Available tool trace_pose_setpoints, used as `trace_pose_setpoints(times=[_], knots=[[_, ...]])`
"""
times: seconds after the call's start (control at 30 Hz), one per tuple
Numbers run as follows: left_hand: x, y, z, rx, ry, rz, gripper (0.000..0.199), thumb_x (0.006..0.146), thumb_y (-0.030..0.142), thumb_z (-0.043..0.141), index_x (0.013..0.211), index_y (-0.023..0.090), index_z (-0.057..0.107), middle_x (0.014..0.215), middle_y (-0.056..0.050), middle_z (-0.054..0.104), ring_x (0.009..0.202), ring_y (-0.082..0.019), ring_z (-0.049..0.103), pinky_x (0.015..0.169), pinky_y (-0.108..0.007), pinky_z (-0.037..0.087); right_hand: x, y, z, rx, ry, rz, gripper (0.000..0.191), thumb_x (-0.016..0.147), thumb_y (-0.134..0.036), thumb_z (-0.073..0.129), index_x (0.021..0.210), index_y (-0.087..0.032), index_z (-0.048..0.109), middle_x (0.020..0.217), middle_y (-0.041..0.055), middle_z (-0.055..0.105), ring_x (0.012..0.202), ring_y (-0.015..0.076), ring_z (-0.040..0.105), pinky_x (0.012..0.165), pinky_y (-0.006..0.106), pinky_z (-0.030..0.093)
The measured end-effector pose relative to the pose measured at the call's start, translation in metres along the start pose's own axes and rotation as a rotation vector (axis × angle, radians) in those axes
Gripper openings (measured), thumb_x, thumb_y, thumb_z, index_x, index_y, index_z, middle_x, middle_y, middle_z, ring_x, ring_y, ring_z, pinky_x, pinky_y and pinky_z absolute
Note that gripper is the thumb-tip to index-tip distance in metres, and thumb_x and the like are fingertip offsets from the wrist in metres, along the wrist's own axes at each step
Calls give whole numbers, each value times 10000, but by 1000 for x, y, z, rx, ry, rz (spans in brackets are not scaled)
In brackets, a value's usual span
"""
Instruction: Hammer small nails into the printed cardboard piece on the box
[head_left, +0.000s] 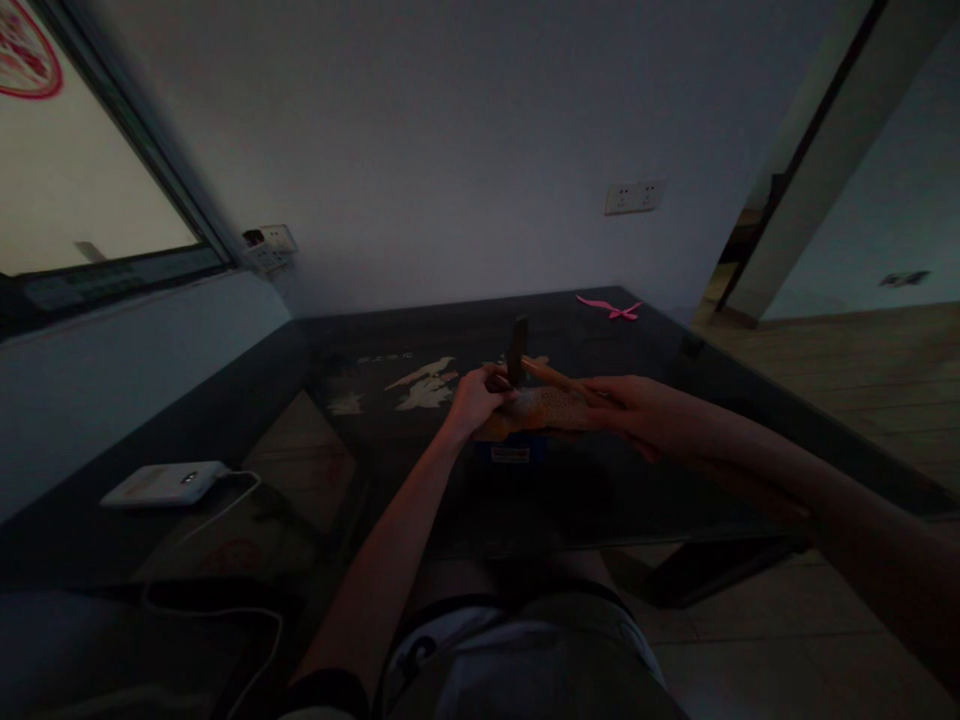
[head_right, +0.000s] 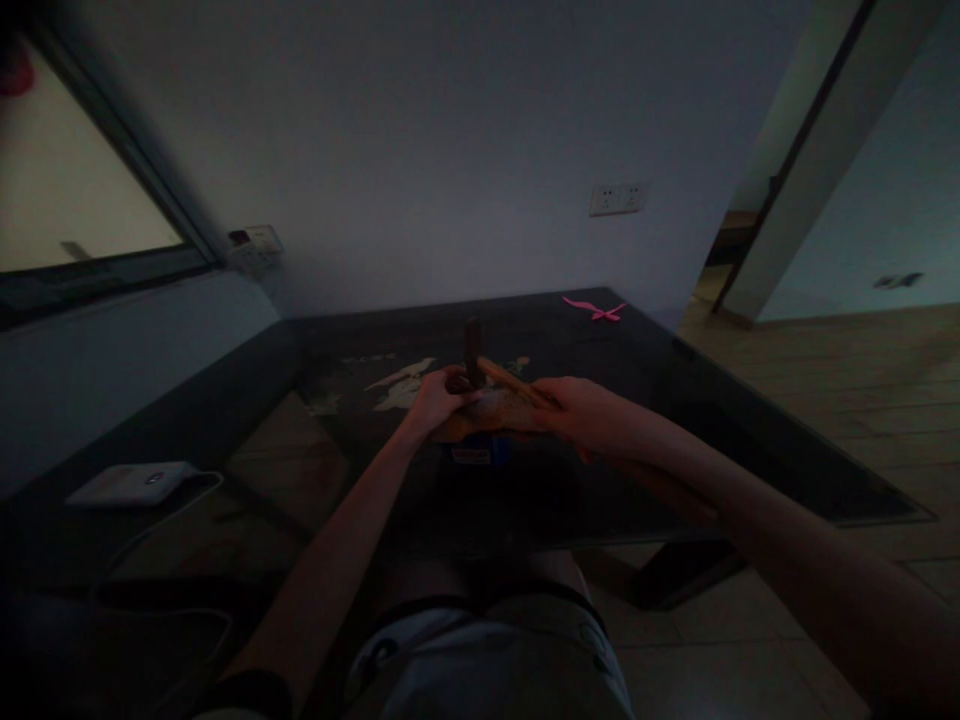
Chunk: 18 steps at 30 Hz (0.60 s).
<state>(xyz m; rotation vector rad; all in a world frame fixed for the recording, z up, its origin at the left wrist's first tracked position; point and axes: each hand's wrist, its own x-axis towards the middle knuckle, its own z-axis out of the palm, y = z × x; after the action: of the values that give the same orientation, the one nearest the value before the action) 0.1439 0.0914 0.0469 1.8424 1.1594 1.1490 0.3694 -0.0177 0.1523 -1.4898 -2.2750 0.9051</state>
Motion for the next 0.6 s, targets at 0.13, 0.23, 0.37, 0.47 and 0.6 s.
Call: trace_pose_setpoints(times=[0.13, 0.23, 0.37, 0.47, 0.6], knots=[[-1, 2, -1, -2, 2, 17, 242, 661, 137, 739, 882, 142, 642, 754, -22, 670, 718, -143, 640, 687, -256, 500, -1, -3, -4, -26, 19, 17, 222, 844, -341, 479, 948, -162, 559, 622, -25, 518, 361, 97, 474, 341, 221, 358], [-1, 3, -2, 18, 12, 43, 226, 654, 152, 750, 857, 139, 650, 756, -28, 672, 733, -148, 640, 698, -259, 498, -4, -8, -9, -59, 61, 13, 194, 858, -340, 456, 893, -171, 546, 600, -30, 499, 359, 96, 474, 345, 220, 354], [0, 1, -1, 2, 5, 20, 242, 651, 138, 747, 874, 135, 653, 765, -33, 686, 713, -147, 645, 690, -261, 504, 0, -6, -5, -85, 26, 23, 202, 861, -306, 441, 948, -163, 554, 620, -24, 520, 357, 92, 478, 344, 213, 365], [0, 0, 0, -13, 4, 0, 251, 646, 112, 742, 878, 133, 649, 767, -36, 693, 718, -149, 653, 681, -256, 510, 2, -2, -1, -95, -7, 26, 232, 866, -296, 426, 990, -156, 564, 676, -7, 557, 363, 84, 486, 341, 205, 378], [0, 1, 0, -31, 1, 0, 220, 651, 121, 747, 845, 140, 644, 769, -35, 699, 745, -150, 660, 712, -263, 517, -3, -5, -5, -101, 36, 32, 205, 847, -277, 453, 940, -138, 570, 636, -15, 538, 367, 92, 487, 346, 207, 373]])
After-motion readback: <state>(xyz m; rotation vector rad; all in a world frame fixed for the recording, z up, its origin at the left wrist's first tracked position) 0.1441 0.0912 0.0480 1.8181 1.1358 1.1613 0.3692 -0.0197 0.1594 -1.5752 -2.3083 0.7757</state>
